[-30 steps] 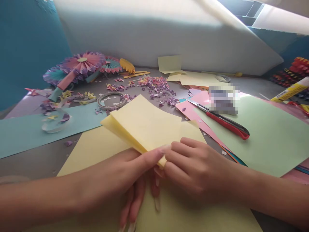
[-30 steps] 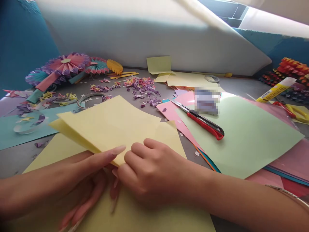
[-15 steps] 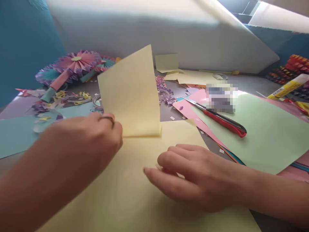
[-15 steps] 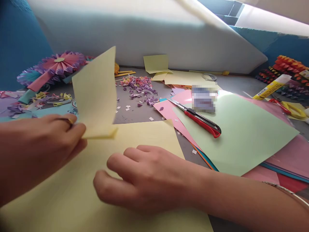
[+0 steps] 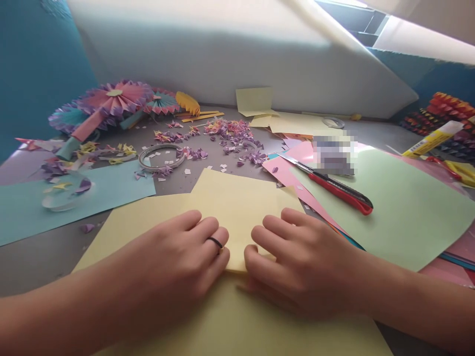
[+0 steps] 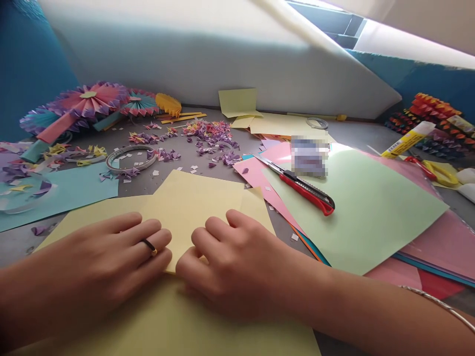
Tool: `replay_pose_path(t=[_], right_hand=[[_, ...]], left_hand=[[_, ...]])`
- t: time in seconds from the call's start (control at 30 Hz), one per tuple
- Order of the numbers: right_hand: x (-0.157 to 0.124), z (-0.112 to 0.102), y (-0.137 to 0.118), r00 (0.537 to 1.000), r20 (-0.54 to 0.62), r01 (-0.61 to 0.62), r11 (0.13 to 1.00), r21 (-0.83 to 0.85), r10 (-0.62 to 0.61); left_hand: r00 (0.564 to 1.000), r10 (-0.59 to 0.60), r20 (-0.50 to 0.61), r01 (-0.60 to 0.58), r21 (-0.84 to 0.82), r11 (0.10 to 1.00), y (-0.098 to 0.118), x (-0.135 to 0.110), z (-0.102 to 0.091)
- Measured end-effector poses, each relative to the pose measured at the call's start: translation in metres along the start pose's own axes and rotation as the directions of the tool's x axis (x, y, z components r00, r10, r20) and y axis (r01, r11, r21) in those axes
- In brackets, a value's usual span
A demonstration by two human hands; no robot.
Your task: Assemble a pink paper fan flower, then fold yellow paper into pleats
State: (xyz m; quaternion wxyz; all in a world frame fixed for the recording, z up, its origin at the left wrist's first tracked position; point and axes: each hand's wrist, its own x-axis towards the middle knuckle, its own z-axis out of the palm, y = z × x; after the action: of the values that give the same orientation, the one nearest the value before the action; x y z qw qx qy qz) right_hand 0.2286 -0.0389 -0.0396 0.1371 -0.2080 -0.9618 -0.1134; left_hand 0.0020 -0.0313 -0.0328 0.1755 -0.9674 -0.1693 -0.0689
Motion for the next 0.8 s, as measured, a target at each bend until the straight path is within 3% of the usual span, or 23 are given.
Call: replay_pose_path(t=[0.13, 0.4, 0.6, 0.8], right_hand=[[-0.005, -0.003, 0.005, 0.996, 0.025, 0.092, 0.993, -0.072, -0.090], [-0.007, 0.004, 0.009, 0.995, 0.085, 0.054, 0.999, -0.001, -0.054], [-0.009, 0.004, 0.017, 0.987, 0.150, 0.023, 0.978, 0.209, -0.055], [-0.008, -0.001, 0.026, 0.964, 0.264, -0.139, 0.882, 0.450, 0.018]], left_hand=[[1.000, 0.001, 0.007, -0.002, 0.029, 1.000, -0.001, 0.000, 0.002], [1.000, 0.006, 0.006, -0.005, -0.069, 0.998, 0.003, -0.001, 0.006], [1.000, -0.017, 0.024, 0.022, -0.255, 0.967, 0.002, -0.009, 0.010], [0.992, -0.108, 0.072, 0.129, -0.413, 0.901, -0.003, -0.013, 0.012]])
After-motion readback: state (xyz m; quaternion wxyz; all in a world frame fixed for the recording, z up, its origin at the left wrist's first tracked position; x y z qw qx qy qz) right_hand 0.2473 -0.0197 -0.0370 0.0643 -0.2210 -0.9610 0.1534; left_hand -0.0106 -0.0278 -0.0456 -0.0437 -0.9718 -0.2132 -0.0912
